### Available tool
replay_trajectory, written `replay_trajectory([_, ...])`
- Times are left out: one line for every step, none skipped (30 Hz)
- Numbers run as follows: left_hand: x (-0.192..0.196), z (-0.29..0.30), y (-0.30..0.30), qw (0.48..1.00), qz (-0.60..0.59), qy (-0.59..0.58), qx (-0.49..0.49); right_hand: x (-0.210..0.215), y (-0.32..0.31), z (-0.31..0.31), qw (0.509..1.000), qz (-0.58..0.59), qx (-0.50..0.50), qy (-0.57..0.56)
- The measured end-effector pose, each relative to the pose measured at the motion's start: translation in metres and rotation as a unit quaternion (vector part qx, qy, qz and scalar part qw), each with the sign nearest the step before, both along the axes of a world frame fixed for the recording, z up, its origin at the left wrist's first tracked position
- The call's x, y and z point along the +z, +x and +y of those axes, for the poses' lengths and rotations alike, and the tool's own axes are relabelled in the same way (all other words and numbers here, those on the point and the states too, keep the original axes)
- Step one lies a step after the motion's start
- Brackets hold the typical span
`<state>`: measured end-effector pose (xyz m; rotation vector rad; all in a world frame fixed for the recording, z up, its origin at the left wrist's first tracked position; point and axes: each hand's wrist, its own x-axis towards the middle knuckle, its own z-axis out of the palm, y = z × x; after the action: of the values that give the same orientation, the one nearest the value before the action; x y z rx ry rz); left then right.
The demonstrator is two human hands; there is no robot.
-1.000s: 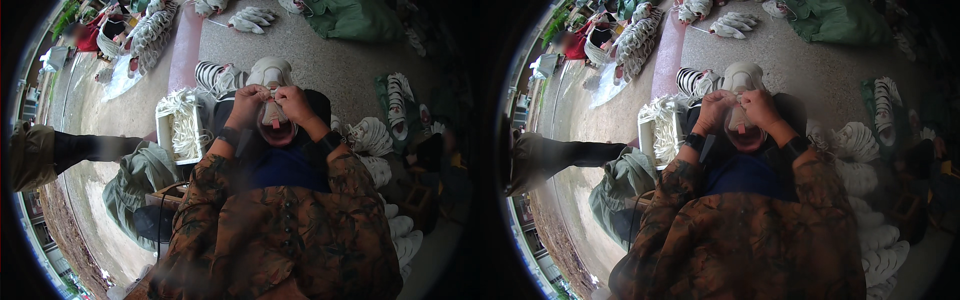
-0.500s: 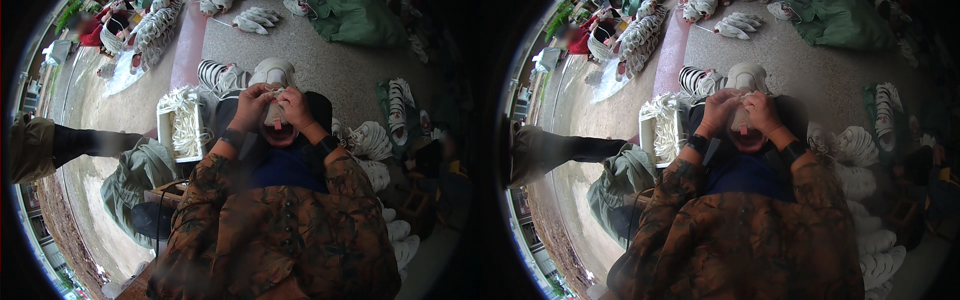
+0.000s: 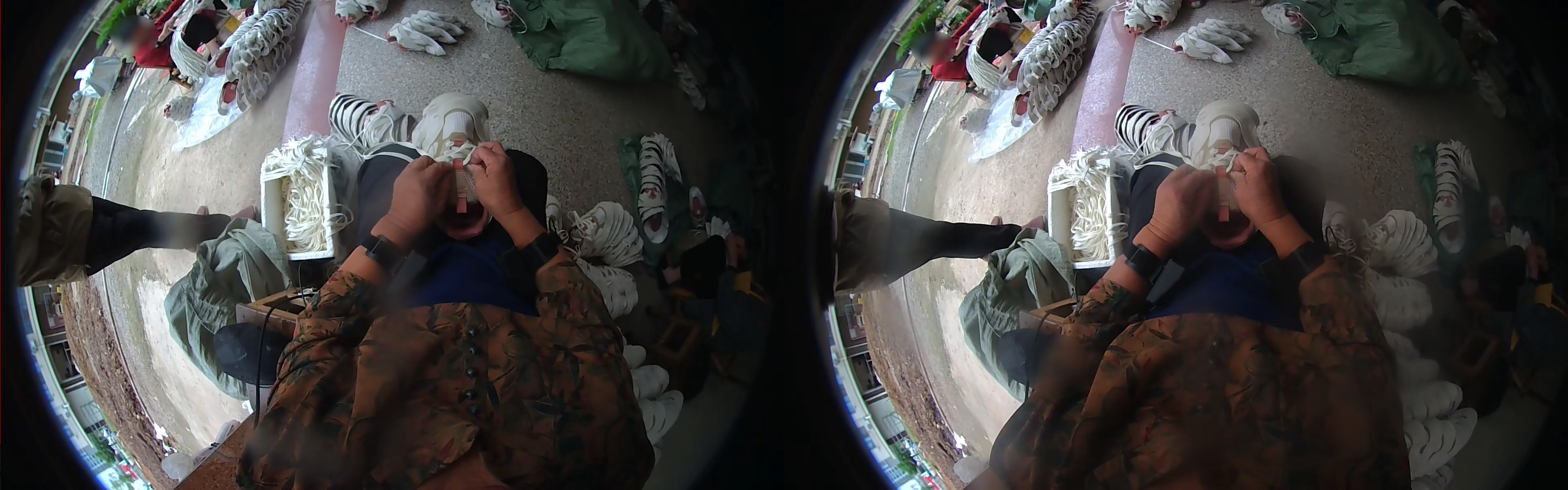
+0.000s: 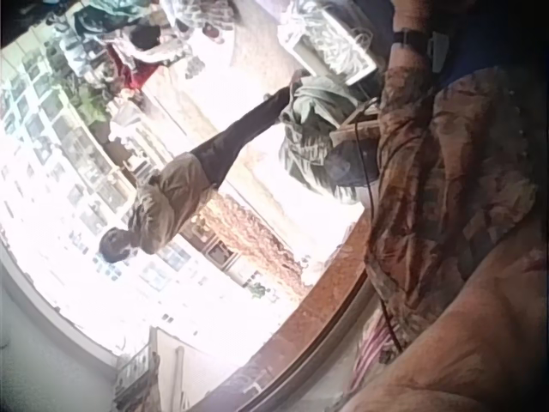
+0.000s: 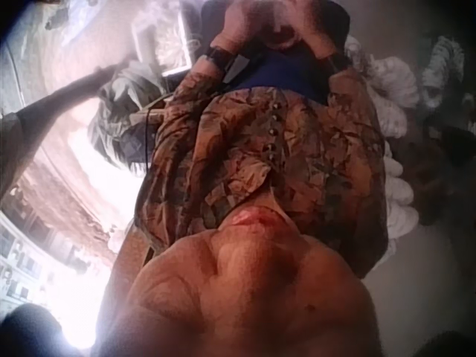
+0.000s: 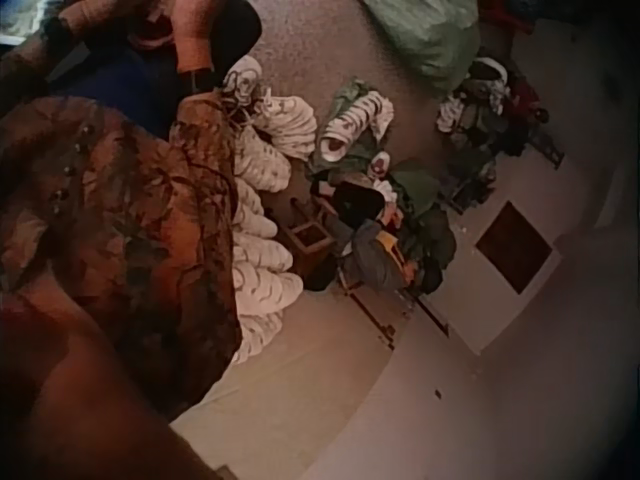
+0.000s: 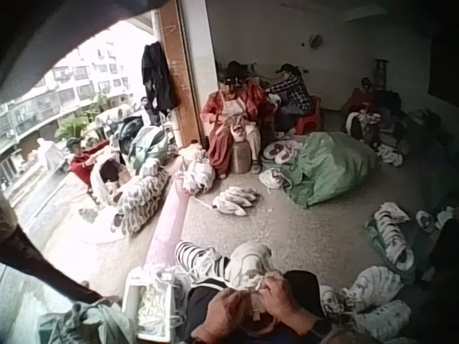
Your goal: The recorder is lacing a new pair of white sneakers while sitting in a workshop.
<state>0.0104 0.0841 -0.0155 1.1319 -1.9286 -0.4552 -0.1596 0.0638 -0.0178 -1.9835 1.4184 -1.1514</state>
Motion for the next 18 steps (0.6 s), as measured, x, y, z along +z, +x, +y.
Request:
replay_trajectory([-0.0008,-0.0007,-0.001,1.0,-0.017,-0.007,0.003,-0.0008,0.0005,0.0,1.0,0.016,-0.01,-0.001])
replay_trajectory([-0.0017,-0.0018,-0.0013,0.999,-0.036,-0.019,0.012,-0.0012,0.0008,0.0004,0.999,0.031,-0.02,-0.003])
replay_trajectory([-0.0027,-0.0029,-0.0011,0.999,-0.035,-0.016,0.008,-0.0013,0.0007,0.0014,0.999,0.031,-0.019,-0.003])
replay_trajectory([-0.0039,-0.0041,-0.0012,0.998,-0.059,-0.007,0.005,-0.0013,0.0006,0.0026,0.998,0.055,-0.013,-0.028])
replay_trajectory([-0.0051,-0.0044,-0.0016,0.997,-0.083,0.002,0.001,-0.0013,0.0003,0.0037,0.995,0.074,-0.002,-0.065])
replay_trajectory([-0.0061,-0.0043,-0.002,0.997,-0.082,0.002,0.001,-0.0015,0.0002,0.0042,0.995,0.08,-0.006,-0.053])
replay_trajectory([-0.0068,-0.0042,-0.0023,0.997,-0.076,0.014,0.006,-0.002,0.0005,0.0045,0.995,0.094,-0.003,-0.044])
replay_trajectory([-0.0071,-0.0041,-0.0026,0.997,-0.07,0.026,0.011,-0.0027,0.0006,0.0046,0.993,0.103,0.004,-0.053])
replay_trajectory([-0.0071,-0.0043,-0.0026,0.997,-0.07,0.026,0.01,-0.004,0.0017,0.0034,0.994,0.107,0.0,-0.035])
replay_trajectory([-0.0068,-0.0043,-0.0025,0.998,-0.047,0.05,0.009,-0.0056,0.0031,0.0018,0.997,0.076,-0.015,-0.014])
replay_trajectory([-0.0063,-0.0046,-0.0023,0.998,-0.019,0.062,0.01,-0.0075,0.0048,0.0003,0.999,0.045,-0.03,0.007])
replay_trajectory([-0.0056,-0.0052,-0.0018,0.997,-0.023,0.074,0.009,-0.0091,0.0062,-0.0011,0.999,0.045,-0.03,0.006])
replay_trajectory([-0.0049,-0.0062,-0.0015,0.996,0.005,0.085,0.0,-0.01,0.0062,-0.0019,0.998,-0.01,-0.04,0.047])
replay_trajectory([-0.0042,-0.0074,-0.001,0.995,0.033,0.096,-0.009,-0.0107,0.0065,-0.0023,0.992,-0.071,-0.049,0.094])
replay_trajectory([-0.0038,-0.0075,-0.001,0.995,0.034,0.095,-0.009,-0.0105,0.0054,-0.002,0.993,-0.065,-0.05,0.086])
replay_trajectory([-0.0034,-0.0077,-0.0008,0.991,0.049,0.124,-0.011,-0.0097,0.0035,-0.0011,0.999,-0.018,-0.033,0.032])
replay_trajectory([-0.0032,-0.0077,-0.0006,0.987,0.066,0.145,-0.012,-0.0084,0.0023,0.0004,0.999,0.029,-0.016,-0.023])
replay_trajectory([-0.0031,-0.0074,-0.0005,0.986,0.064,0.154,-0.013,-0.0067,0.0007,0.0022,0.999,0.029,-0.016,-0.023])
